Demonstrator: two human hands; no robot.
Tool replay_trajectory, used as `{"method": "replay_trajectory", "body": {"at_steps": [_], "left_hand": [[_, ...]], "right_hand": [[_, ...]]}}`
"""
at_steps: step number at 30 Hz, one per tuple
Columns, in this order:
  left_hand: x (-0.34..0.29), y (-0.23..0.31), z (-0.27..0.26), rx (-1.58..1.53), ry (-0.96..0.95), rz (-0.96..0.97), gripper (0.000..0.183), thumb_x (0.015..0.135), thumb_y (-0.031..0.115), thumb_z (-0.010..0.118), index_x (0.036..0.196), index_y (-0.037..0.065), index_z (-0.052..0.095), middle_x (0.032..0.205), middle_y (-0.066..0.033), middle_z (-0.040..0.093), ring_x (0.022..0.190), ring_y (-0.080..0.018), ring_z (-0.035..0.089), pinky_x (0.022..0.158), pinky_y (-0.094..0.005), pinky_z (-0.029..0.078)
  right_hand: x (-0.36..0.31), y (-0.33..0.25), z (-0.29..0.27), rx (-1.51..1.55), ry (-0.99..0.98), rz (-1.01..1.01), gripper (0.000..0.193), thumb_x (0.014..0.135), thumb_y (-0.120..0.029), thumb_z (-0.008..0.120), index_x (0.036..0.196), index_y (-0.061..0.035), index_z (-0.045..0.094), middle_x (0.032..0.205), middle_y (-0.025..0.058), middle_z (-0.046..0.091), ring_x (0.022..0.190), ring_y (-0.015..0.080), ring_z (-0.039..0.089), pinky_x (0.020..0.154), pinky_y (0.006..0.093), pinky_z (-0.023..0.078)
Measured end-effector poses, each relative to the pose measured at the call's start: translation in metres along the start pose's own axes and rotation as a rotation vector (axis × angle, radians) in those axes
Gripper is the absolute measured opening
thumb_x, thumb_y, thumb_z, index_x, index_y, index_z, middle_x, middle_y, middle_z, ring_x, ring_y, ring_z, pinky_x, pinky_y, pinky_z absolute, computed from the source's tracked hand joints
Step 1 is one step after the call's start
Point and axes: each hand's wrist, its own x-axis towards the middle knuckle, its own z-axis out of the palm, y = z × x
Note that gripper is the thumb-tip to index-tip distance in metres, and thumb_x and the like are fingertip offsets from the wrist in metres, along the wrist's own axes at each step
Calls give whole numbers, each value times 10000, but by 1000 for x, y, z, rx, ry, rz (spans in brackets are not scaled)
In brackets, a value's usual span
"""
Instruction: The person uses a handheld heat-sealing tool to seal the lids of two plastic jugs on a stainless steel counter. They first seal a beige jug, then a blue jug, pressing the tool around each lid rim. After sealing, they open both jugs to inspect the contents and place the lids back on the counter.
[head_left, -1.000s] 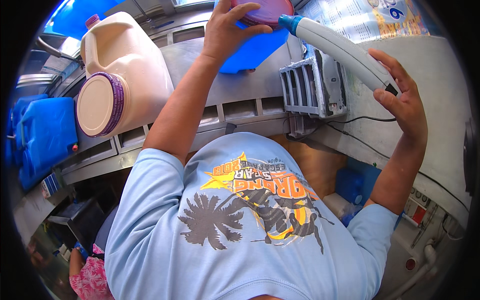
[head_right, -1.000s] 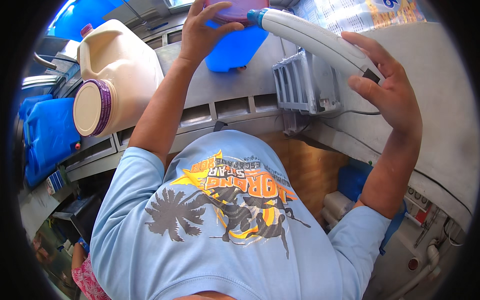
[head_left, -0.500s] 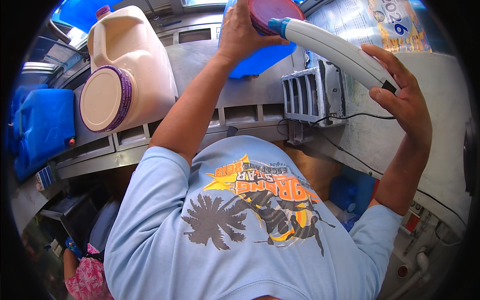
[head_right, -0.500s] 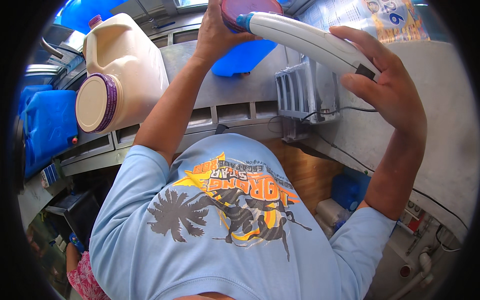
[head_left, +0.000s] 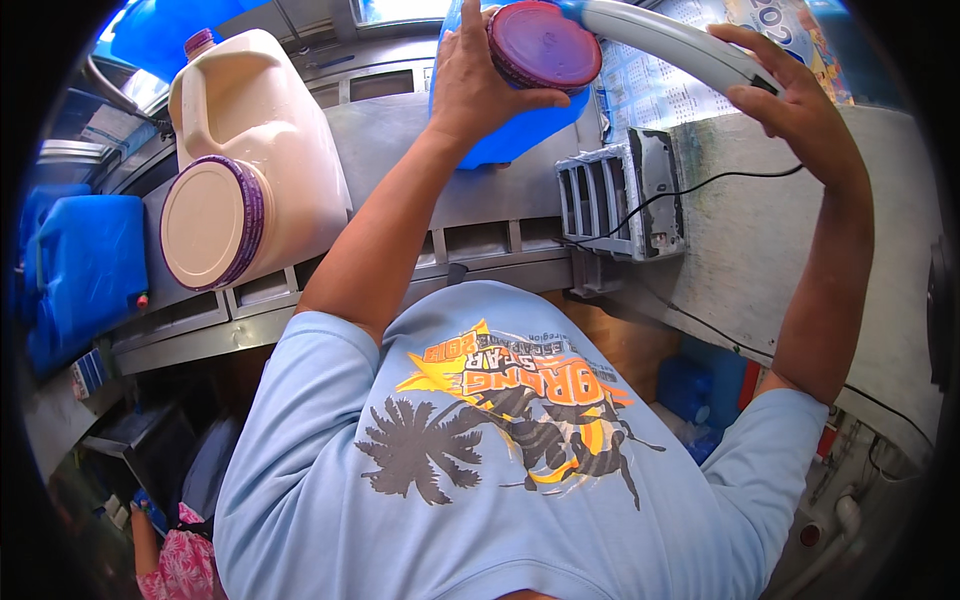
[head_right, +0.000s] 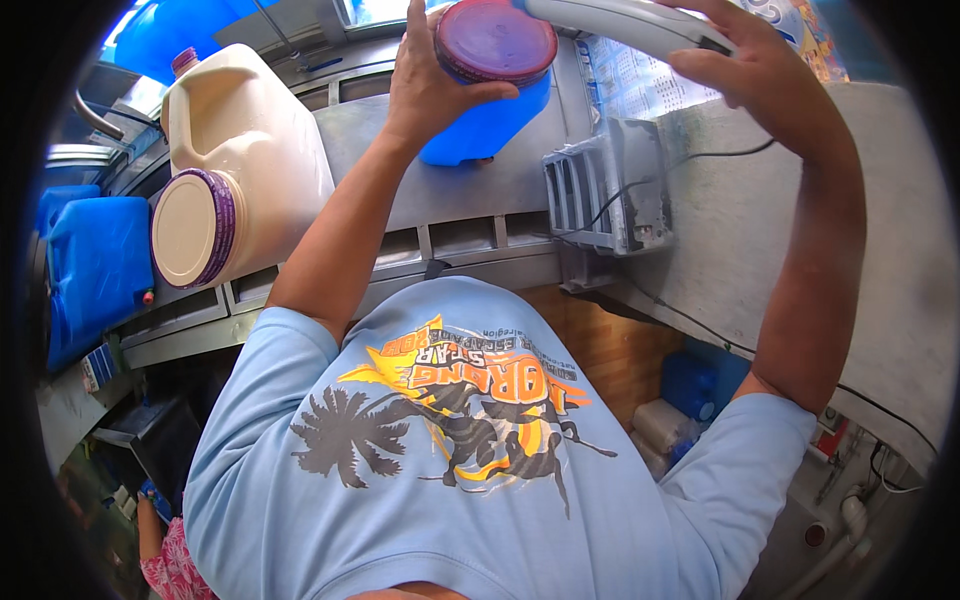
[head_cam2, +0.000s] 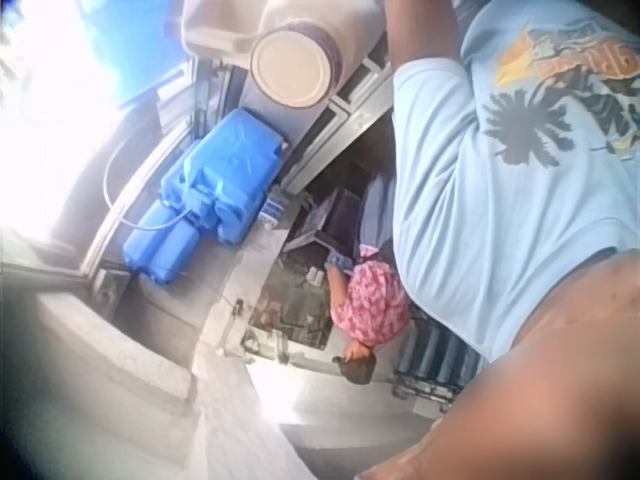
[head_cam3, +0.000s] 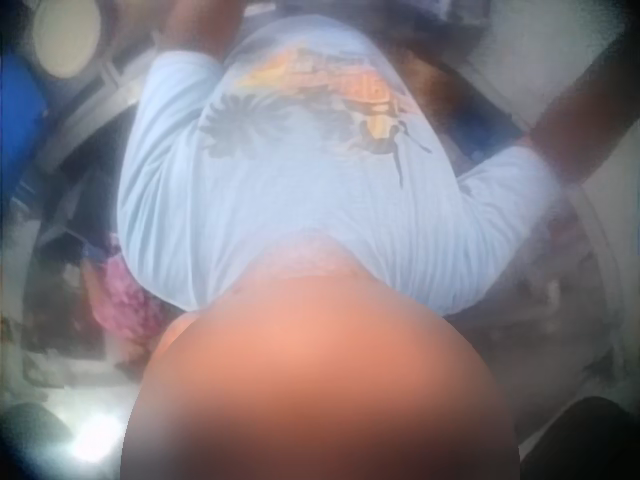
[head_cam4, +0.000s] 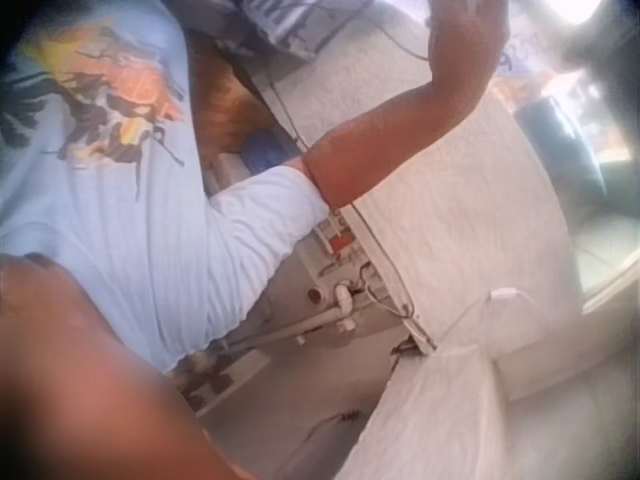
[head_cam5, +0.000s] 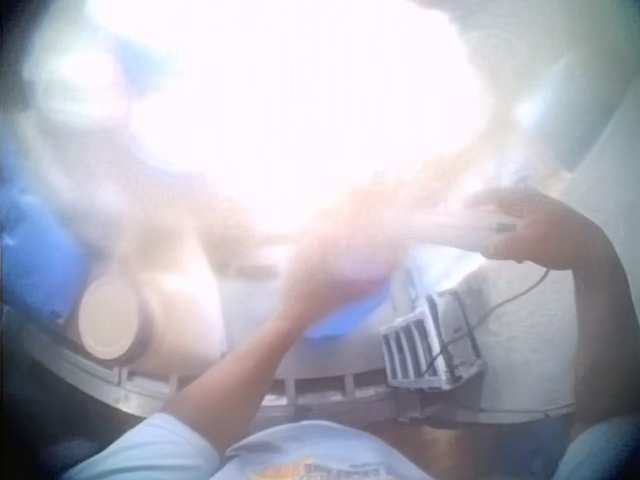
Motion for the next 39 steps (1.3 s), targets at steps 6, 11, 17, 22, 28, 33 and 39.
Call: {"method": "replay_trajectory", "body": {"at_steps": [6, 11, 17, 22, 28, 33, 39], "left_hand": [[-3, -12, 6, -5, -3, -4, 458, 804, 257, 726, 1209, 55, 656, 1260, -187, 642, 1218, -337, 573, 1056, -440, 429], [-4, -18, 9, -3, -14, -1, 502, 777, 272, 759, 1217, 53, 660, 1268, -184, 645, 1225, -334, 572, 1064, -441, 425], [-8, -30, 11, 1, -31, 5, 555, 744, 290, 799, 1227, 51, 665, 1276, -181, 649, 1234, -329, 571, 1073, -442, 421], [-12, -56, 14, 16, -78, 19, 601, 716, 305, 832, 1235, 49, 669, 1284, -179, 652, 1241, -326, 570, 1080, -442, 417], [-4, -84, 21, 7, -226, 87, 656, 684, 323, 871, 1244, 47, 674, 1293, -176, 655, 1250, -321, 569, 1089, -443, 413], [-8, -86, 17, -96, -191, 23, 603, 704, 293, 857, 1238, 73, 684, 1292, -163, 661, 1239, -318, 574, 1086, -437, 421], [-4, -88, 13, -67, -285, 4, 582, 772, 412, 727, 1252, 85, 687, 1365, -157, 582, 1295, -327, 525, 1120, -443, 390]], "right_hand": [[-6, 35, -31, 1, -19, 106, 662, 798, -511, 666, 1397, -232, 620, 1023, 76, 660, 584, 71, 474, 516, 220, 406], [34, 48, -41, -123, 7, 78, 504, 811, -411, 671, 1236, -142, 638, 892, 63, 640, 594, 90, 502, 545, 237, 430], [74, 42, -53, -189, 22, 114, 508, 800, -418, 671, 1225, -143, 633, 883, 60, 635, 586, 90, 496, 538, 240, 424], [80, 38, -63, -202, 15, 127, 510, 791, -424, 671, 1216, -144, 629, 875, 58, 632, 579, 90, 491, 532, 243, 419], [50, 51, -69, -179, 15, 175, 514, 781, -430, 671, 1205, -144, 624, 866, 56, 627, 571, 91, 485, 525, 246, 413], [11, 61, -52, -82, -7, 199, 517, 772, -436, 671, 1196, -145, 620, 858, 54, 623, 564, 91, 480, 519, 249, 408], [-51, 72, 0, 282, -16, 125, 688, 818, -457, 683, 1425, -147, 589, 948, 15, 624, 568, 39, 433, 545, 192, 397]]}}
